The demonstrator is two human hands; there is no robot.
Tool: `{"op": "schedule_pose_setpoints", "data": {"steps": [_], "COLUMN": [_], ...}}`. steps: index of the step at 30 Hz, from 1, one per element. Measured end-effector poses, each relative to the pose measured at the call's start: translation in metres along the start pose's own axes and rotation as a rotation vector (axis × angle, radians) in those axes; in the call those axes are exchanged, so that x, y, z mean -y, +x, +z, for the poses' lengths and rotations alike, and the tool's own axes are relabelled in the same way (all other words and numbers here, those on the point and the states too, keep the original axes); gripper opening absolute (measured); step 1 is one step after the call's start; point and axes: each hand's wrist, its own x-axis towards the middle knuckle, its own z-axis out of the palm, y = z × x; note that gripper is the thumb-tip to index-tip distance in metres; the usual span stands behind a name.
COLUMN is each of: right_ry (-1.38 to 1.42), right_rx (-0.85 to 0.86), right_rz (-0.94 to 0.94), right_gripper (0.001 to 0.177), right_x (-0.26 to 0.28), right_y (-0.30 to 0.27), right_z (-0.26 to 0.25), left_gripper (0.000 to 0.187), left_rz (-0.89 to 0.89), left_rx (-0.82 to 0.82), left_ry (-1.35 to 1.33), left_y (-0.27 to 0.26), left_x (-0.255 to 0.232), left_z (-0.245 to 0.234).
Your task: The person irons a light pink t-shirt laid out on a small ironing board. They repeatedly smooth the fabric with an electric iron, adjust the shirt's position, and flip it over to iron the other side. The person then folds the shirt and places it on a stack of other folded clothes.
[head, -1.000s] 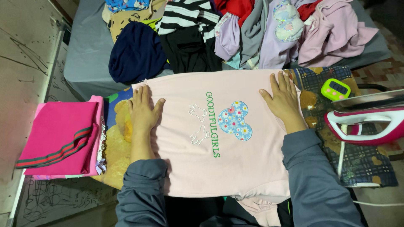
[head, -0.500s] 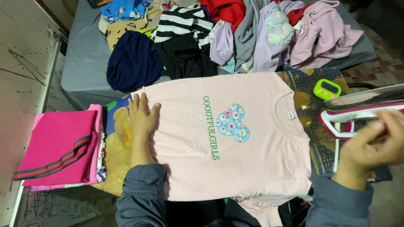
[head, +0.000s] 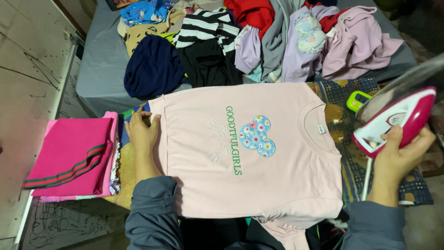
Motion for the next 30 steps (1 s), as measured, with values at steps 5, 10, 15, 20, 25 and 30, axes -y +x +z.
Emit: {"op": "schedule_pose_setpoints", "data": {"steps": [5, 10, 15, 20, 25, 30], "right_ry": [-0.54, -0.552, -0.512, -0.583, -0.624, -0.583], "right_rx": [0.313, 0.89, 1.071, 0.93, 0.833, 1.005], "right_rz": [-0.231, -0.05, -0.397, -0.596, -0.594, -0.546], "right_gripper": [0.034, 0.054, 0.046, 0.04, 0.04, 0.042], "right_x": [0.099, 0.179, 0.187, 0.151, 0.139, 0.178], "right_y": [0.025, 0.009, -0.013, 0.011, -0.002, -0.017], "right_z": [0.019, 0.102, 0.19, 0.277, 0.315, 0.281], "left_gripper": [0.032, 0.029, 0.029, 0.032, 0.035, 0.034], "left_rz": [0.033, 0.045, 0.011, -0.004, -0.064, -0.025], "left_rx": [-0.072, -0.109, -0.11, -0.165, -0.125, -0.152], "left_ry": [0.013, 0.004, 0.014, 0.048, 0.059, 0.057], "left_y": [0.0, 0.001, 0.001, 0.001, -0.001, 0.001], "left_x": [0.001, -0.005, -0.011, -0.016, -0.012, -0.01], "left_z": [0.002, 0.0, -0.004, -0.003, -0.004, -0.001]}}
